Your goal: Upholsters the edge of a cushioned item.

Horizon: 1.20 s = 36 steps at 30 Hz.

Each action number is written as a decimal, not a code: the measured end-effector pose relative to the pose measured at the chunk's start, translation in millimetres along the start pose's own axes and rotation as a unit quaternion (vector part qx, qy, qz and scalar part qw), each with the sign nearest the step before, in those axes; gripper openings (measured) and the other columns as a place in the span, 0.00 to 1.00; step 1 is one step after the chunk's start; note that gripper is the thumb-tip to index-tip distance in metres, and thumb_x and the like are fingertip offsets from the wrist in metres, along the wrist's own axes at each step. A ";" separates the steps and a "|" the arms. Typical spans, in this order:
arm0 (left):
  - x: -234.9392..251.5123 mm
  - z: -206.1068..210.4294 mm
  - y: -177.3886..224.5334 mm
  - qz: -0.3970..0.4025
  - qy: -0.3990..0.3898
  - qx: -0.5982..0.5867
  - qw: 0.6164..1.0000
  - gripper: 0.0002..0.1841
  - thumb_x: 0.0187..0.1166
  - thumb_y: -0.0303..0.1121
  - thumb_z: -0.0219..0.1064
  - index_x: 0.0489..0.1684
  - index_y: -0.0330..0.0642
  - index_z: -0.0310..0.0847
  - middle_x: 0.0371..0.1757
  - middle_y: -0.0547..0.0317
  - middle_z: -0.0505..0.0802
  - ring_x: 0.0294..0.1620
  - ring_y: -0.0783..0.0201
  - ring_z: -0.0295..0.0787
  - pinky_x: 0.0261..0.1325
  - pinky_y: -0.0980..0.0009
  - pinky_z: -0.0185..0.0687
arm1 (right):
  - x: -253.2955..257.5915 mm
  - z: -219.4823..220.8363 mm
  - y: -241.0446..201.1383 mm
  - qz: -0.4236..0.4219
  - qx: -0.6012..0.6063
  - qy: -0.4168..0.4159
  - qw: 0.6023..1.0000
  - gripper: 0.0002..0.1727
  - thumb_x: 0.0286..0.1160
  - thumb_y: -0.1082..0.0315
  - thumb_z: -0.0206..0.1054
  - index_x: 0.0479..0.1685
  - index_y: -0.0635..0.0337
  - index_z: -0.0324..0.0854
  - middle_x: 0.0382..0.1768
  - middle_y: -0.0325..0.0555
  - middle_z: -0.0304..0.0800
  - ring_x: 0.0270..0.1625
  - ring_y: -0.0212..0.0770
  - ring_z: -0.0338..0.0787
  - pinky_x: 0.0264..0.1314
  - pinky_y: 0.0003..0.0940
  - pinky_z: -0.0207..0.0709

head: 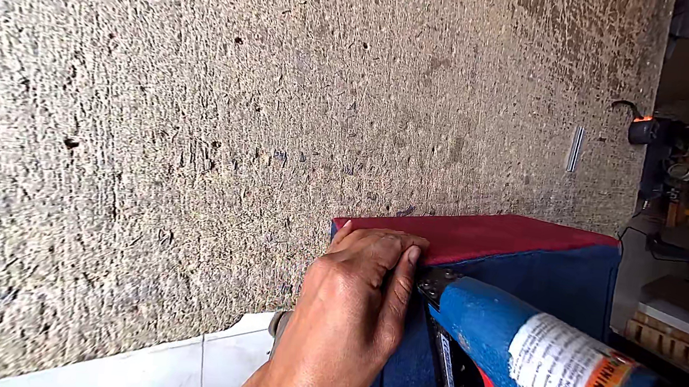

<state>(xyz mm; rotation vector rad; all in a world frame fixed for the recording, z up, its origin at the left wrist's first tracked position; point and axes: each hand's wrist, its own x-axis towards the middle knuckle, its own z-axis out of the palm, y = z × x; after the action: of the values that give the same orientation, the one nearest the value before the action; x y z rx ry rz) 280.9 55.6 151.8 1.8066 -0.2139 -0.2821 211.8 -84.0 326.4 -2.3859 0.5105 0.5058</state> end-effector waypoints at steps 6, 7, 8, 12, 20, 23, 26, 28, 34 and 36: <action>-0.5 -5.3 1.5 0.043 -0.007 0.114 0.992 0.17 0.88 0.41 0.52 0.45 0.56 0.93 0.34 0.78 0.92 0.39 0.78 0.88 0.55 0.62 0.85 | -10.8 -57.6 51.6 0.016 0.106 0.047 0.993 0.21 0.77 0.69 0.69 0.63 0.74 0.75 0.54 0.62 0.91 0.38 0.50 0.94 0.38 0.51 0.90; 0.0 -6.4 4.7 0.059 -0.004 0.165 0.984 0.18 0.88 0.40 0.52 0.44 0.55 0.93 0.34 0.75 0.93 0.39 0.74 0.90 0.55 0.58 0.84 | -13.2 -74.2 72.3 0.014 0.109 0.063 0.992 0.21 0.78 0.70 0.68 0.65 0.73 0.73 0.57 0.63 0.90 0.35 0.50 0.93 0.35 0.52 0.90; 1.9 -6.5 10.0 0.082 0.002 0.221 0.972 0.18 0.88 0.39 0.52 0.41 0.52 0.93 0.33 0.70 0.94 0.39 0.68 0.93 0.58 0.51 0.85 | -14.6 -90.2 93.4 0.015 0.099 0.084 0.991 0.20 0.80 0.70 0.66 0.66 0.72 0.71 0.57 0.61 0.91 0.33 0.49 0.93 0.32 0.50 0.89; 10.9 17.1 41.8 0.169 -0.046 0.363 0.915 0.16 0.89 0.40 0.56 0.53 0.47 0.93 0.47 0.55 0.97 0.52 0.50 0.94 0.65 0.41 0.81 | -17.4 -139.2 169.4 0.103 -0.005 0.224 0.969 0.21 0.79 0.66 0.68 0.64 0.72 0.73 0.45 0.51 0.94 0.24 0.42 0.91 0.25 0.43 0.90; 51.3 154.4 74.9 0.284 -0.075 0.363 0.884 0.16 0.86 0.42 0.58 0.52 0.50 0.94 0.45 0.55 0.92 0.43 0.51 0.89 0.39 0.57 0.84 | 70.8 -165.9 314.6 0.100 -0.200 0.301 0.927 0.21 0.68 0.63 0.75 0.56 0.67 0.82 0.30 0.57 0.90 0.30 0.56 0.92 0.33 0.62 0.85; 64.9 199.6 89.1 0.292 -0.070 0.360 0.883 0.17 0.86 0.43 0.59 0.46 0.51 0.96 0.41 0.58 0.92 0.42 0.54 0.89 0.38 0.59 0.82 | 132.3 -148.2 363.8 0.052 -0.246 0.278 0.927 0.23 0.70 0.68 0.75 0.64 0.67 0.82 0.44 0.64 0.91 0.36 0.65 0.93 0.36 0.65 0.86; 71.9 230.4 102.2 0.257 -0.060 0.350 0.899 0.16 0.83 0.46 0.61 0.42 0.53 0.97 0.39 0.62 0.93 0.41 0.57 0.90 0.38 0.59 0.83 | 171.9 -129.6 392.6 0.010 -0.283 0.240 0.929 0.31 0.70 0.67 0.76 0.76 0.59 0.77 0.51 0.63 0.90 0.32 0.64 0.92 0.29 0.63 0.85; 77.4 243.0 109.0 0.223 -0.057 0.350 0.908 0.17 0.81 0.51 0.62 0.40 0.54 0.96 0.39 0.64 0.94 0.40 0.60 0.90 0.37 0.61 0.83 | 183.8 -122.9 399.1 -0.027 -0.275 0.235 0.932 0.33 0.67 0.67 0.78 0.77 0.58 0.77 0.50 0.61 0.89 0.29 0.60 0.91 0.25 0.59 0.84; 82.0 237.7 116.0 0.193 -0.099 0.379 0.900 0.16 0.80 0.53 0.64 0.35 0.56 0.94 0.37 0.68 0.94 0.42 0.63 0.90 0.40 0.63 0.82 | 206.5 -97.7 400.5 -0.044 -0.255 0.241 0.935 0.33 0.71 0.66 0.73 0.81 0.59 0.74 0.54 0.59 0.90 0.34 0.58 0.93 0.29 0.55 0.86; 83.2 238.3 117.3 0.180 -0.114 0.382 0.899 0.15 0.79 0.52 0.65 0.30 0.56 0.92 0.34 0.71 0.92 0.41 0.64 0.89 0.39 0.64 0.79 | 213.3 -90.3 401.8 -0.060 -0.263 0.250 0.930 0.32 0.74 0.64 0.72 0.80 0.60 0.74 0.54 0.58 0.89 0.36 0.57 0.93 0.30 0.53 0.86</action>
<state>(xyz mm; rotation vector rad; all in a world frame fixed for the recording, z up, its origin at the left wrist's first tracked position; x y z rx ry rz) 288.6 -218.0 202.3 2.4490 -0.9199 -0.1478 222.7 -481.7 87.9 -3.0610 0.4823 -0.0511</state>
